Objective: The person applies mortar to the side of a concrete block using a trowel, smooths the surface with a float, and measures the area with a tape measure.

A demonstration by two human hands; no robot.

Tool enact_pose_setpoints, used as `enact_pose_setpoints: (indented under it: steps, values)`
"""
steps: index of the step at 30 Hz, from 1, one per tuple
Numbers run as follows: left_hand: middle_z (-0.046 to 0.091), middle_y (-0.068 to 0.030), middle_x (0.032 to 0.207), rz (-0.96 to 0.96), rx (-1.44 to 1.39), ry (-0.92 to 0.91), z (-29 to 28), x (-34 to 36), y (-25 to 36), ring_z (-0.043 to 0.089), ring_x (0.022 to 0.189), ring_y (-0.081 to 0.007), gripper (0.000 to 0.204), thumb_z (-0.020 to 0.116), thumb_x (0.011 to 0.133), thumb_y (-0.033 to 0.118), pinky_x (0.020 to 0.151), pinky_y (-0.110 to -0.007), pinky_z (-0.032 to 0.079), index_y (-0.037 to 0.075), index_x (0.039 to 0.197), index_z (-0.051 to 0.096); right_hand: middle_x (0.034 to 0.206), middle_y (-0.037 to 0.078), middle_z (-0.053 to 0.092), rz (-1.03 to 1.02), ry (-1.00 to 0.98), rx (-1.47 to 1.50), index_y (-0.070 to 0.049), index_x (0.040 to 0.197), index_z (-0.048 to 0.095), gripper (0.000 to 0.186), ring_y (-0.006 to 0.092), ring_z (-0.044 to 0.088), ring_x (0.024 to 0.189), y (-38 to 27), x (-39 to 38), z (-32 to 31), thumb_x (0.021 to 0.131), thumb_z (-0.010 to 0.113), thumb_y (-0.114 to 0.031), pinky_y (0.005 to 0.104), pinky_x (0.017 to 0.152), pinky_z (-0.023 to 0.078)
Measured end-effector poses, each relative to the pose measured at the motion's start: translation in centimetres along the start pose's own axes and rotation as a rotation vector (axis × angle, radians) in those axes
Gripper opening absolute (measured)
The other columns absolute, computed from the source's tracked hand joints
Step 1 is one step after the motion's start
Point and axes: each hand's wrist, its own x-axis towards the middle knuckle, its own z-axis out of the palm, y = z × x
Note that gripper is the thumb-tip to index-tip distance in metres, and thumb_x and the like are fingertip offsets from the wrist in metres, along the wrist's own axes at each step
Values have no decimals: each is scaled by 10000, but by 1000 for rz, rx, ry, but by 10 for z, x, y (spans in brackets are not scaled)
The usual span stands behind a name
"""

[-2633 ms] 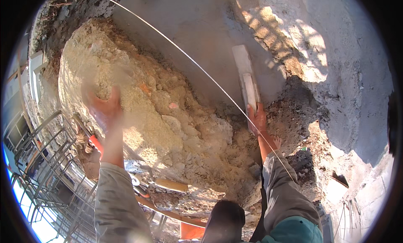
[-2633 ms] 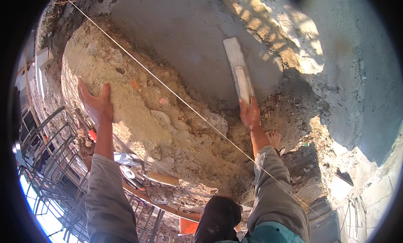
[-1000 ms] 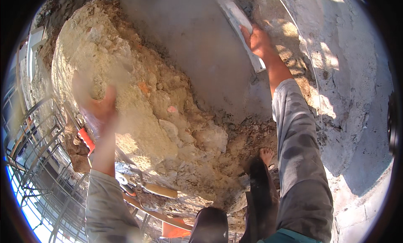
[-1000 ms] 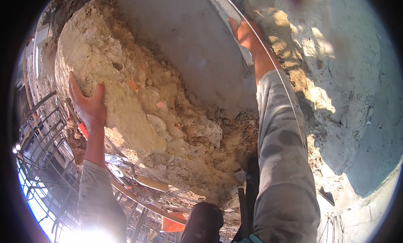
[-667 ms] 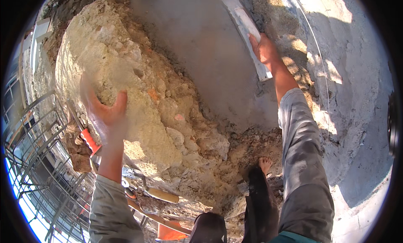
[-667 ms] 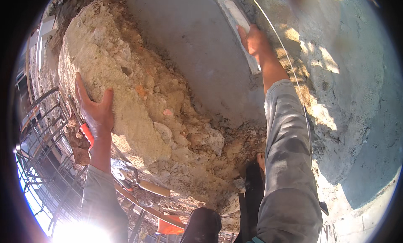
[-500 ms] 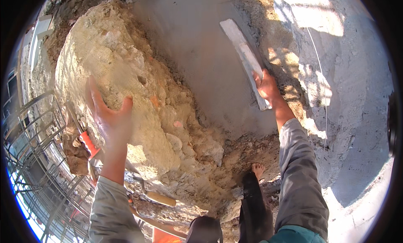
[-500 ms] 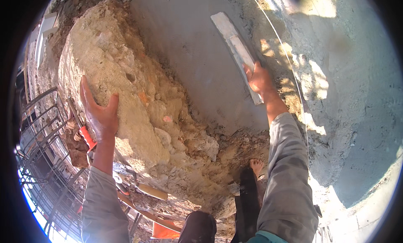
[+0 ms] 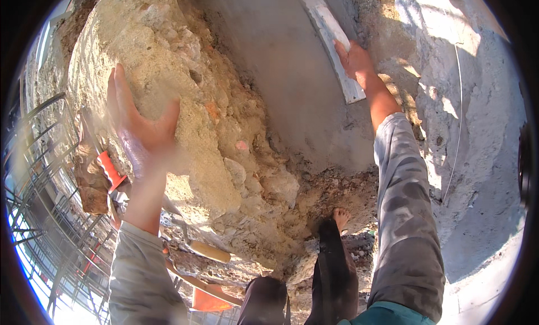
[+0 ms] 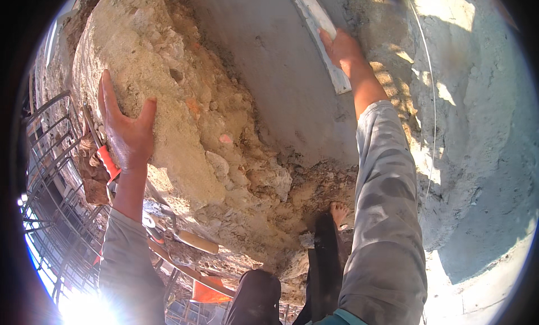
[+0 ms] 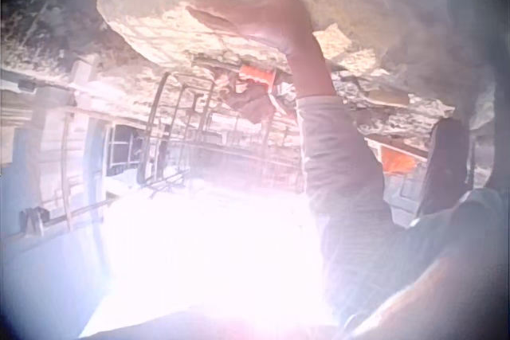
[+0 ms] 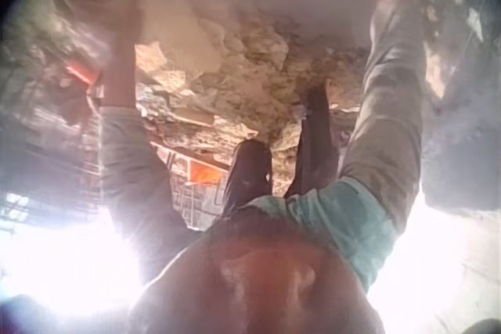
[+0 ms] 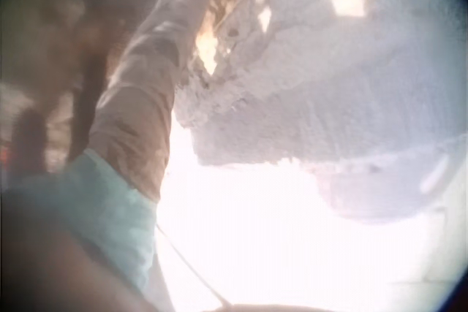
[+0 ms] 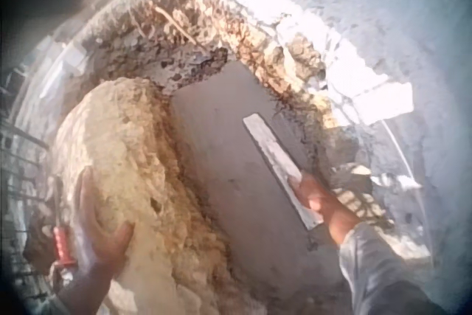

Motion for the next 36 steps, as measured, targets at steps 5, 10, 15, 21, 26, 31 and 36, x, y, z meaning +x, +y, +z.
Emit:
enact_pose_setpoints:
  steps: [5, 10, 15, 21, 26, 31, 36]
  values:
    - [412, -250, 1434, 58, -9, 37, -4, 3, -9, 406, 1331, -393, 833, 736, 751, 204, 1114, -449, 324, -11, 1458, 352, 1002, 336, 641, 14, -213, 6, 86, 1130, 539, 620, 472, 625, 974, 14, -51, 5, 974, 498, -512, 480, 839, 497]
    - [413, -252, 1433, 66, 70, 3, -4, -1, -6, 408, 1332, -393, 836, 746, 761, 226, 1117, -438, 330, -14, 1457, 351, 939, 312, 650, 53, -289, 56, 56, 1132, 518, 540, 459, 652, 893, 50, -153, 24, 971, 533, -459, 478, 787, 511]
    - [382, -226, 1468, 51, 73, 4, -4, -3, -12, 380, 1364, -366, 833, 732, 776, 264, 1129, -433, 320, 21, 1471, 344, 861, 280, 657, -3, -243, 26, 16, 1115, 513, 482, 438, 664, 787, 102, -279, 35, 934, 601, -421, 476, 682, 526]
    - [437, -225, 1449, 30, 130, 56, 4, 0, -12, 420, 1345, -357, 841, 738, 790, 366, 1123, -416, 319, 19, 1467, 379, 885, 275, 665, 102, -5, 174, 42, 1085, 572, 523, 425, 667, 816, 119, -199, -13, 942, 578, -461, 464, 714, 520]
    - [449, -223, 1437, -9, 160, 31, 5, -4, -19, 443, 1326, -353, 861, 729, 784, 419, 1106, -411, 337, 35, 1472, 381, 961, 307, 668, 259, -173, 251, 36, 1225, 506, 633, 453, 656, 923, 133, -244, 9, 928, 578, -519, 485, 809, 505]
    - [448, -226, 1439, 3, 123, 43, 0, -5, -22, 439, 1331, -354, 880, 721, 774, 458, 1103, -412, 340, 60, 1481, 379, 935, 284, 668, 26, -55, 202, 14, 1155, 529, 485, 434, 678, 832, 169, -347, 45, 903, 674, -375, 461, 720, 541]
    - [407, -201, 1485, -17, 141, 44, 15, -1, -22, 422, 1354, -359, 911, 725, 741, 485, 1107, -460, 343, 124, 1496, 368, 963, 296, 660, 176, -22, 166, 42, 1085, 568, 587, 453, 644, 928, 125, -219, 12, 919, 589, -521, 449, 800, 508]
